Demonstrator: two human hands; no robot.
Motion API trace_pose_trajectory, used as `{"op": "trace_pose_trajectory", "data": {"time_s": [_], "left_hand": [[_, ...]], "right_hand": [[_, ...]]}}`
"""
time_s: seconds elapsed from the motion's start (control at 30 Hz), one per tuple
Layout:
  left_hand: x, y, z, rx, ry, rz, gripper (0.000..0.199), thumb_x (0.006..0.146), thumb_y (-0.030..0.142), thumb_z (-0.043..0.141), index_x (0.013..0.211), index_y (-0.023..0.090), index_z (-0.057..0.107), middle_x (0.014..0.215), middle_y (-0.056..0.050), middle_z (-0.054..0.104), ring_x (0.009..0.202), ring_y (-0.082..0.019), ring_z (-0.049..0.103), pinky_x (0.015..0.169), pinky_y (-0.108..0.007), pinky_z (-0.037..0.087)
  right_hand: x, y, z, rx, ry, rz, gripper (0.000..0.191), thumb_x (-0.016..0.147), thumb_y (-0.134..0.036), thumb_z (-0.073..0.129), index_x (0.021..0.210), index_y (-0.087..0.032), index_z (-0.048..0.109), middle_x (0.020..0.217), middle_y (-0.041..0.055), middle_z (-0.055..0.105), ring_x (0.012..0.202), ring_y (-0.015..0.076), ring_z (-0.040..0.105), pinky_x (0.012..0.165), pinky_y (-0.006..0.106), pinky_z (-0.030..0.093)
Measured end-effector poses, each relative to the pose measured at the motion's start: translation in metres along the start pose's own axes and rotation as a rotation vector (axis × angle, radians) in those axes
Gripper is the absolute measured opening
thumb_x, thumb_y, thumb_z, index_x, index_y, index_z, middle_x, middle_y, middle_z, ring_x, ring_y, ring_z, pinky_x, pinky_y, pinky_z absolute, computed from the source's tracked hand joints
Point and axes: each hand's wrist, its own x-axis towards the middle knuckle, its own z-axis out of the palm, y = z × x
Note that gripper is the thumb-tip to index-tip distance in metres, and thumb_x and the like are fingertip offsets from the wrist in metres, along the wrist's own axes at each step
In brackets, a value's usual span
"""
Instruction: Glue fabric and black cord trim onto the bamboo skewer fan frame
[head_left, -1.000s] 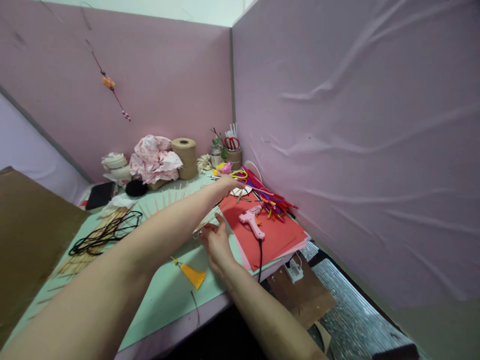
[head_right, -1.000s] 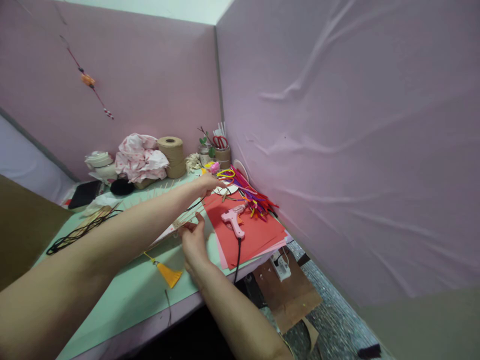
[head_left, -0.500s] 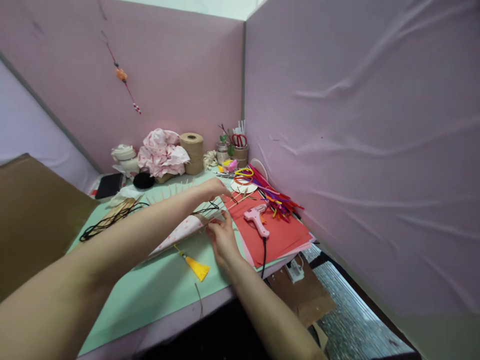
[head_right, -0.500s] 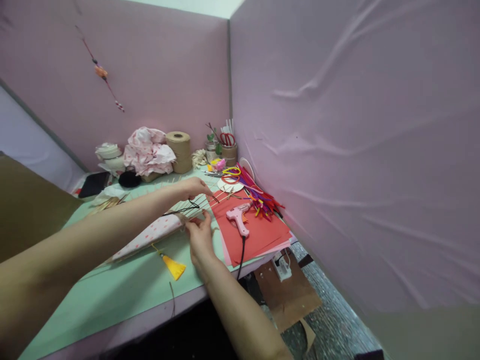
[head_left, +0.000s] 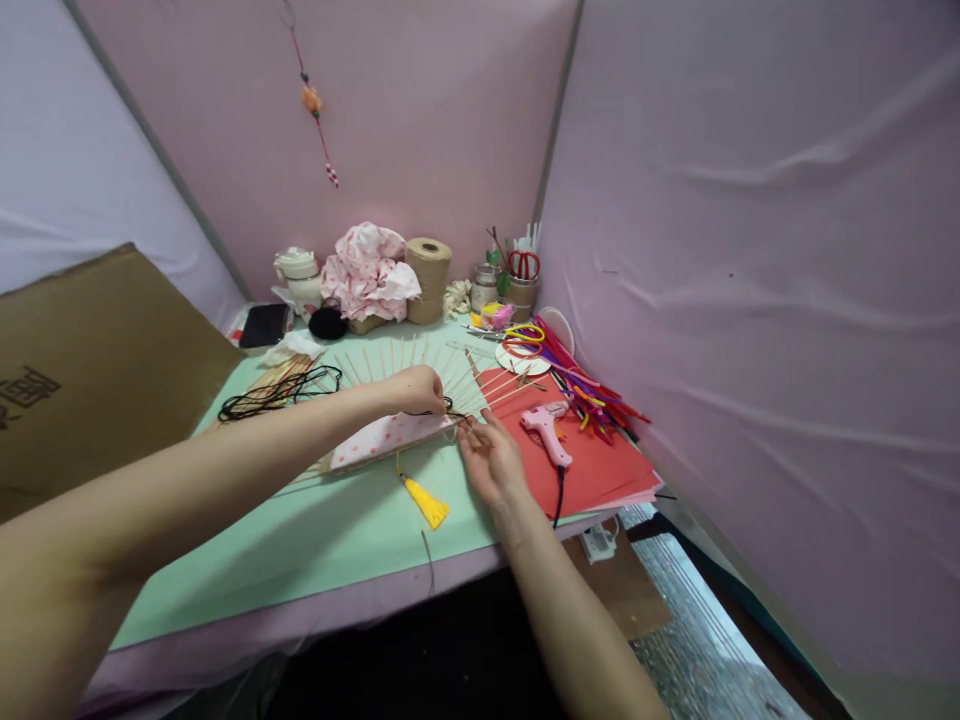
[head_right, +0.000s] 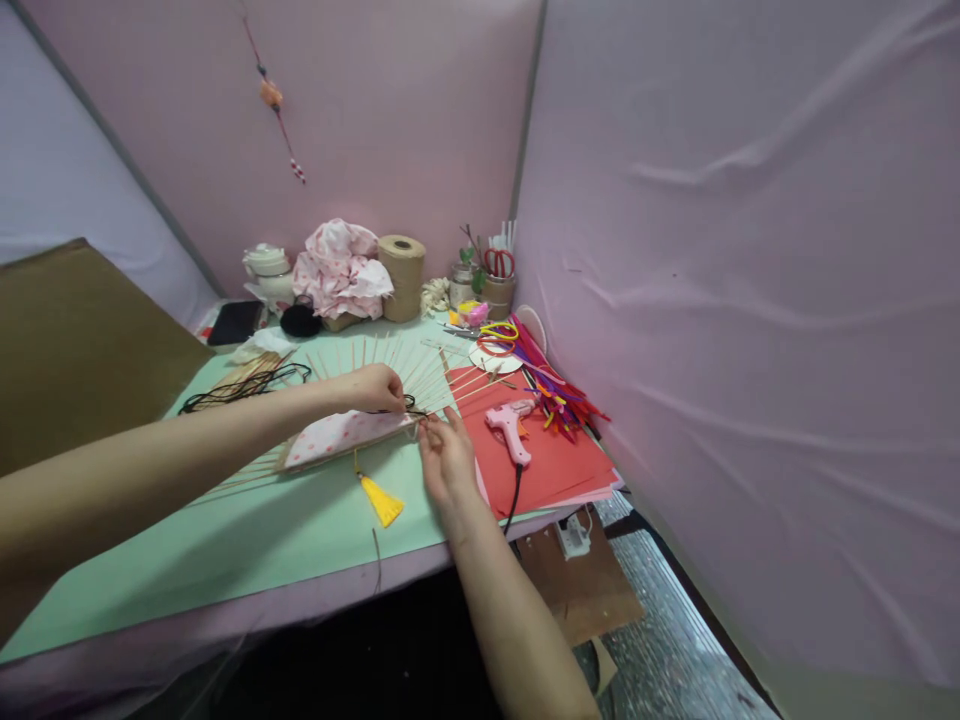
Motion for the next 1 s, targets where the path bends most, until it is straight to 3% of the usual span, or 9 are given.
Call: {"op": "trace_pose_trajectory", "data": {"time_s": [0.17, 0.3, 0.43, 0.63, 0.73, 0.87, 1.0], "left_hand": [[0.000, -0.011, 0.002, -0.009, -0.027, -0.018, 0.011, 0.058, 0.029, 0.069, 0.058, 0.020, 0.064, 0.059, -0.002, 0.062, 0.061, -0.016, 0.054, 0.052, -0.024, 0.034], [-0.003, -0.010, 0.000, -0.028, -0.030, -0.026, 0.011, 0.060, 0.028, 0.069, 0.060, 0.019, 0.064, 0.060, -0.002, 0.061, 0.061, -0.015, 0.053, 0.052, -0.024, 0.034], [-0.001, -0.009, -0.001, -0.020, -0.018, -0.022, 0.011, 0.060, 0.028, 0.071, 0.059, 0.019, 0.065, 0.060, -0.002, 0.062, 0.062, -0.015, 0.053, 0.053, -0.024, 0.034], [0.011, -0.018, 0.004, -0.110, -0.002, -0.033, 0.015, 0.062, 0.032, 0.074, 0.065, 0.018, 0.070, 0.062, -0.002, 0.064, 0.061, -0.015, 0.054, 0.054, -0.024, 0.035], [0.010, -0.018, -0.002, -0.071, 0.037, 0.098, 0.014, 0.065, 0.032, 0.073, 0.071, 0.019, 0.072, 0.063, -0.002, 0.064, 0.064, -0.016, 0.055, 0.058, -0.025, 0.036], [-0.002, -0.002, -0.016, 0.265, 0.090, 0.359, 0.010, 0.071, 0.026, 0.066, 0.076, 0.021, 0.073, 0.076, -0.005, 0.069, 0.078, -0.020, 0.060, 0.068, -0.027, 0.036], [-0.016, 0.015, -0.014, 0.480, 0.061, 0.417, 0.019, 0.079, 0.022, 0.054, 0.080, 0.020, 0.073, 0.088, -0.010, 0.071, 0.084, -0.023, 0.061, 0.069, -0.030, 0.036]], "right_hand": [[0.006, -0.007, -0.001, -0.135, -0.002, -0.003, 0.027, 0.058, -0.011, 0.069, 0.078, -0.022, 0.054, 0.075, -0.0040, 0.062, 0.075, 0.0117, 0.063, 0.078, 0.027, 0.054], [0.011, -0.003, -0.002, -0.225, 0.013, -0.026, 0.031, 0.058, -0.017, 0.076, 0.076, -0.021, 0.051, 0.071, -0.0046, 0.063, 0.070, 0.0111, 0.062, 0.071, 0.026, 0.053], [0.018, 0.004, -0.002, -0.333, 0.039, -0.080, 0.039, 0.052, -0.011, 0.078, 0.077, -0.021, 0.049, 0.071, -0.0048, 0.065, 0.065, 0.0106, 0.061, 0.063, 0.023, 0.051], [0.021, 0.005, -0.004, -0.415, 0.057, -0.124, 0.035, 0.054, -0.011, 0.076, 0.075, -0.021, 0.050, 0.061, -0.0067, 0.062, 0.058, 0.0101, 0.058, 0.057, 0.022, 0.049], [0.022, 0.004, -0.005, -0.415, 0.063, -0.127, 0.034, 0.055, -0.012, 0.074, 0.076, -0.021, 0.049, 0.063, -0.0061, 0.063, 0.059, 0.0104, 0.060, 0.059, 0.022, 0.050], [0.022, 0.004, -0.005, -0.407, 0.062, -0.120, 0.032, 0.057, -0.013, 0.071, 0.079, -0.021, 0.050, 0.065, -0.0050, 0.064, 0.062, 0.0106, 0.061, 0.065, 0.024, 0.052], [0.010, -0.008, -0.009, -0.461, 0.053, -0.115, 0.036, 0.058, -0.015, 0.072, 0.088, -0.020, 0.053, 0.082, -0.0002, 0.067, 0.071, 0.0135, 0.064, 0.072, 0.029, 0.054]]}}
